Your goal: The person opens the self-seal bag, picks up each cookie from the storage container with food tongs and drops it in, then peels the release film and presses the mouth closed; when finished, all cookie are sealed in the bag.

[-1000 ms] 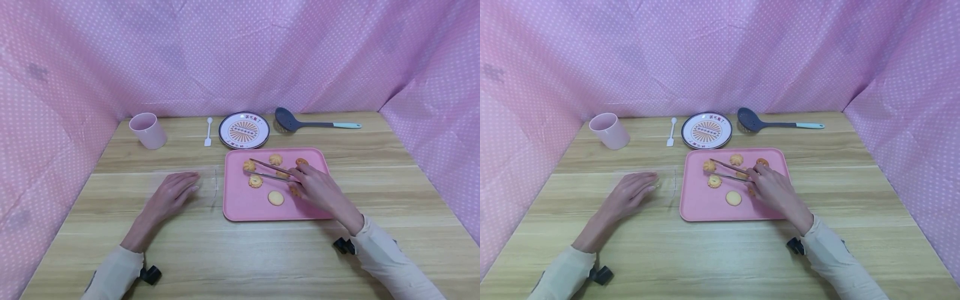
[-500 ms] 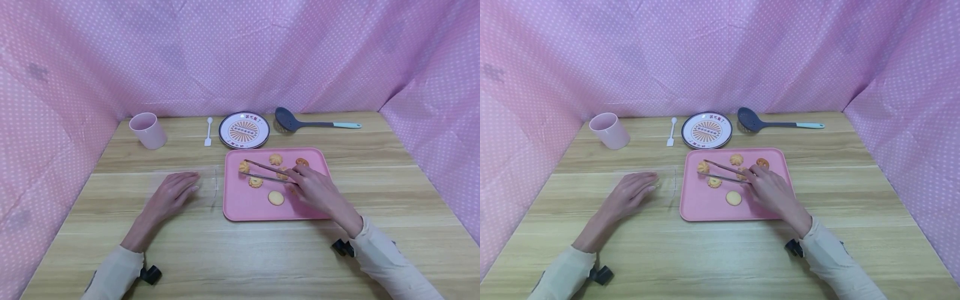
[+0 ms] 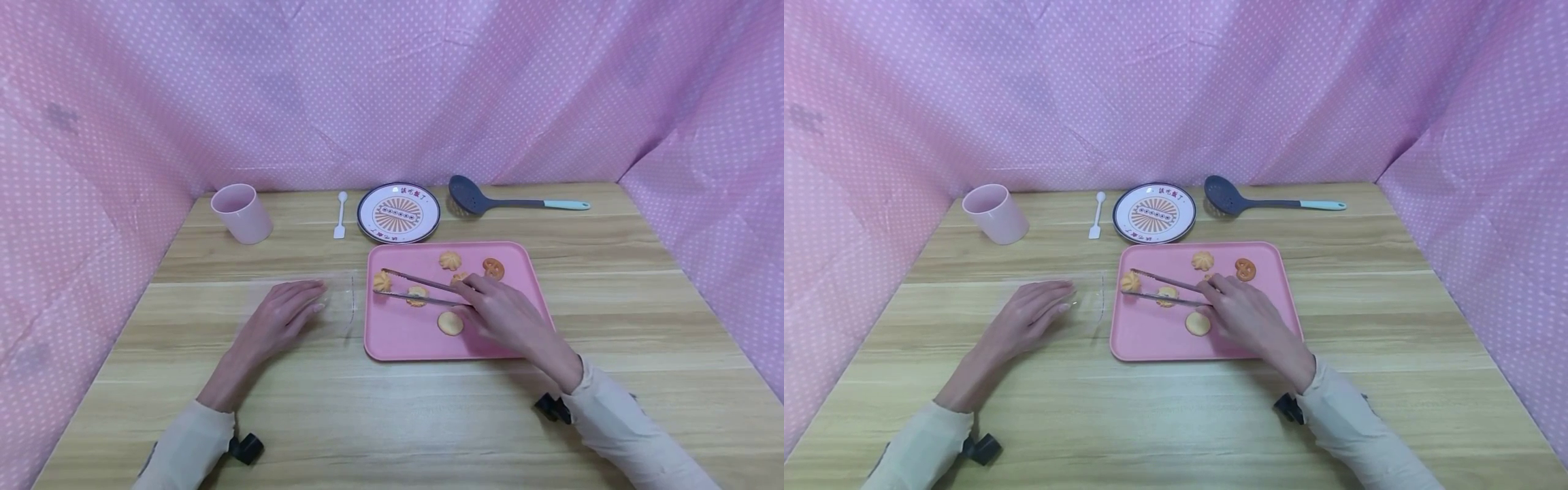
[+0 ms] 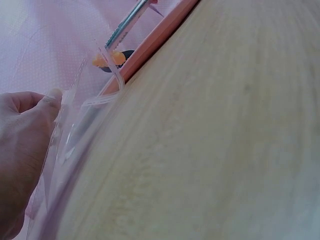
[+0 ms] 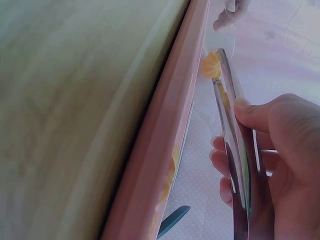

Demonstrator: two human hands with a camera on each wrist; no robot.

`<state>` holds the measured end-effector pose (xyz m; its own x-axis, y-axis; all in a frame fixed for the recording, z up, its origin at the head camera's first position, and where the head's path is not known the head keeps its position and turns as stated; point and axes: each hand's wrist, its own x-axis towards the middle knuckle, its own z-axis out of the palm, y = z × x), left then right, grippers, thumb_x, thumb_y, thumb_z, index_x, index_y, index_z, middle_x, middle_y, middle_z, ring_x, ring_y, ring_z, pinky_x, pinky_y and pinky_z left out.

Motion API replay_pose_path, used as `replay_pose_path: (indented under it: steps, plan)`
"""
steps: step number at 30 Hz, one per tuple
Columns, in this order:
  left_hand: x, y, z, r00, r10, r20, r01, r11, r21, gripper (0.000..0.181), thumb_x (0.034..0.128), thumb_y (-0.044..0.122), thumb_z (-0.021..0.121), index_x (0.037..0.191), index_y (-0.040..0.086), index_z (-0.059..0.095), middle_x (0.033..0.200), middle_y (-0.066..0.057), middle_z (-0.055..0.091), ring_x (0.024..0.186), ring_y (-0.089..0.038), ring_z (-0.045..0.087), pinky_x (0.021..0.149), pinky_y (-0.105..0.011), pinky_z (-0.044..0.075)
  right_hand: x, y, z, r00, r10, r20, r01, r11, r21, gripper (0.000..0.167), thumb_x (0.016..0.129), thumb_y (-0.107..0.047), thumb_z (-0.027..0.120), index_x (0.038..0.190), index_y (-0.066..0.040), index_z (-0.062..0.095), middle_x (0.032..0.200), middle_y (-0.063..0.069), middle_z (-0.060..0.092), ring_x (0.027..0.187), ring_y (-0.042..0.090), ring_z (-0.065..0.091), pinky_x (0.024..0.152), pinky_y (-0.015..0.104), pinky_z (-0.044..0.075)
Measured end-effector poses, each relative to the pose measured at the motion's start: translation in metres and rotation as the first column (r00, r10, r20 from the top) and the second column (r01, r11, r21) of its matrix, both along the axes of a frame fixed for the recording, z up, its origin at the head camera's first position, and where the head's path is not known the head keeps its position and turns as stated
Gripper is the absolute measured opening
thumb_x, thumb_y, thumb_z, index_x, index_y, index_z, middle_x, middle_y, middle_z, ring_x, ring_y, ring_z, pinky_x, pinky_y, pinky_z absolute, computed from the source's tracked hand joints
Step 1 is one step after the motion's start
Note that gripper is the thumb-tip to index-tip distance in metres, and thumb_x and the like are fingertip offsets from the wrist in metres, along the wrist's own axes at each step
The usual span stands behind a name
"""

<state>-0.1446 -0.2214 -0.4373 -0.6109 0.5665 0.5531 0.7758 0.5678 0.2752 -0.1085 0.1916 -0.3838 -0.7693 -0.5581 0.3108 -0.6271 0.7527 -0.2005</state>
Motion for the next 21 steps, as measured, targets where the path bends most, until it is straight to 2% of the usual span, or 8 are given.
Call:
replay_pose_path:
  steps: [5, 11, 16, 21]
  plan:
    - [-0.001, -0.001, 0.000, 1.000, -0.007, -0.016, 0.007, 1.000, 0.006, 0.035, 0.0934, 0.008, 0.071, 0.127, -0.001, 0.070, 0.130, -0.017, 0.069, 0.121, -0.038, 0.063, 0.104, -0.057, 0.046, 0.001, -0.006, 0.000, 1.000, 0.021, -0.007, -0.021, 1.000, -0.002, 0.038, 0.088, -0.004, 0.082, 0.124, -0.001, 0.071, 0.106, 0.011, 0.066, 0.082, 0.024, 0.061, 0.070, 0.039, 0.058]
    - [-0.002, -0.001, 0.000, 1.000, -0.010, -0.014, 0.010, 1.000, 0.002, 0.034, 0.0942, 0.009, 0.070, 0.127, -0.001, 0.070, 0.130, -0.018, 0.069, 0.121, -0.039, 0.063, 0.103, -0.058, 0.046, 0.001, -0.013, 0.000, 0.999, 0.047, 0.001, -0.047, 0.999, -0.012, 0.037, 0.089, -0.007, 0.082, 0.124, -0.004, 0.071, 0.109, 0.010, 0.067, 0.090, 0.024, 0.064, 0.074, 0.039, 0.059]
    - [-0.002, -0.001, 0.000, 1.000, -0.004, -0.006, 0.004, 1.000, -0.001, 0.035, 0.0932, 0.008, 0.071, 0.127, -0.001, 0.070, 0.130, -0.017, 0.069, 0.121, -0.038, 0.063, 0.104, -0.059, 0.046, -0.001, -0.021, 0.000, 0.996, 0.079, -0.032, -0.079, 0.997, -0.010, 0.034, 0.090, -0.007, 0.080, 0.123, -0.004, 0.071, 0.106, 0.008, 0.065, 0.084, 0.022, 0.062, 0.070, 0.036, 0.057]
    - [-0.002, -0.001, 0.000, 1.000, -0.021, -0.017, 0.021, 1.000, 0.008, 0.032, 0.0982, 0.013, 0.067, 0.127, -0.001, 0.070, 0.130, -0.018, 0.068, 0.121, -0.038, 0.063, 0.102, -0.059, 0.046, -0.003, -0.029, 0.001, 0.996, 0.092, -0.019, -0.092, 0.996, 0.001, 0.034, 0.091, -0.010, 0.078, 0.124, -0.003, 0.070, 0.106, 0.009, 0.066, 0.089, 0.023, 0.063, 0.078, 0.038, 0.058]
